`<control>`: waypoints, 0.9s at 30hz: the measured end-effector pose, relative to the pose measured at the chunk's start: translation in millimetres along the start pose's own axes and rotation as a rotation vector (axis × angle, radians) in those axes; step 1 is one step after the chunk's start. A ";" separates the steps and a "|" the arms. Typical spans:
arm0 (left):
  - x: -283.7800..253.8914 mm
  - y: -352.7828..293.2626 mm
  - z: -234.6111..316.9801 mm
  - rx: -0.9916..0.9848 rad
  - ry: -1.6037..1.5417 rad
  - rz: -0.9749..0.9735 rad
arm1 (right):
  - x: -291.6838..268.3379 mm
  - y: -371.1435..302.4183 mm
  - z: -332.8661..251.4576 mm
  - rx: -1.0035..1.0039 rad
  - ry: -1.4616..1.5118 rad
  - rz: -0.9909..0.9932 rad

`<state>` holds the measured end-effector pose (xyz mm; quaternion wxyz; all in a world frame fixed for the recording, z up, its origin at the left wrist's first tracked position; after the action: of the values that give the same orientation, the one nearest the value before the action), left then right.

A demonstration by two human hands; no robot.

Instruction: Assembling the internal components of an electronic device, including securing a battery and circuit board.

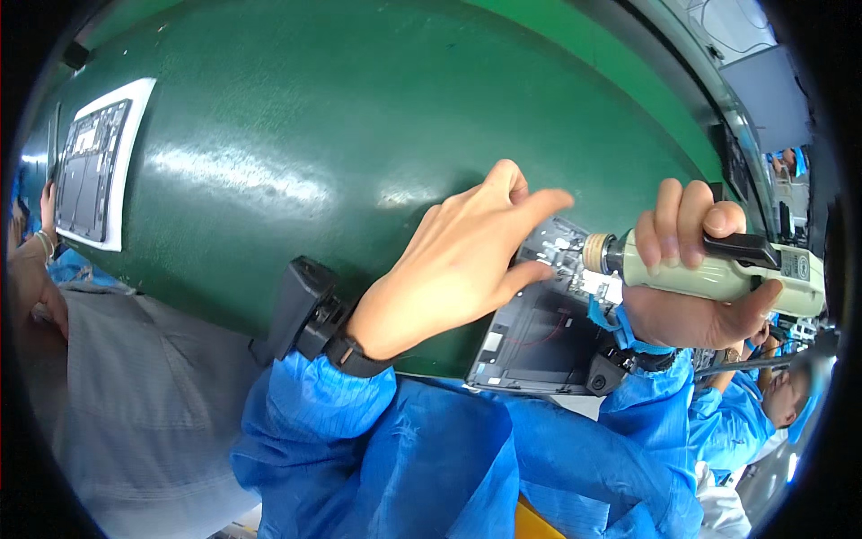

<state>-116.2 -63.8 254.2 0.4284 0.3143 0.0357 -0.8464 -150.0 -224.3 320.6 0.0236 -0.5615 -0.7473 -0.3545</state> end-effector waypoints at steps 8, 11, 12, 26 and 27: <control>13.2 4.9 9.8 0.222 -0.051 0.109 | -1.7 -2.8 -9.9 -0.043 0.084 0.106; 11.5 6.2 14.2 0.204 -0.013 0.103 | -5.8 -4.4 -9.8 -0.035 0.101 0.106; 11.1 6.1 15.9 0.201 0.007 0.100 | -5.3 -4.7 -10.3 -0.034 0.111 0.118; -8.2 3.7 4.8 0.064 0.140 0.031 | -20.3 -12.2 -20.0 -0.097 0.145 0.236; -4.3 5.4 8.6 0.094 0.183 0.023 | -23.7 -14.6 -21.4 -0.107 0.147 0.248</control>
<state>-114.6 -67.1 264.6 0.4180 0.4102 0.0314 -0.8100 -161.6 -257.4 319.0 0.0917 -0.6225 -0.6486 -0.4282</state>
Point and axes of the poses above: each hand's wrist, its own y-axis towards the middle knuckle, its own x-axis out of the palm, z = x × y, the point moved 3 cm from there along y, towards the middle knuckle, and after that the axes turned 9 degrees about y, right-handed, at the moved point
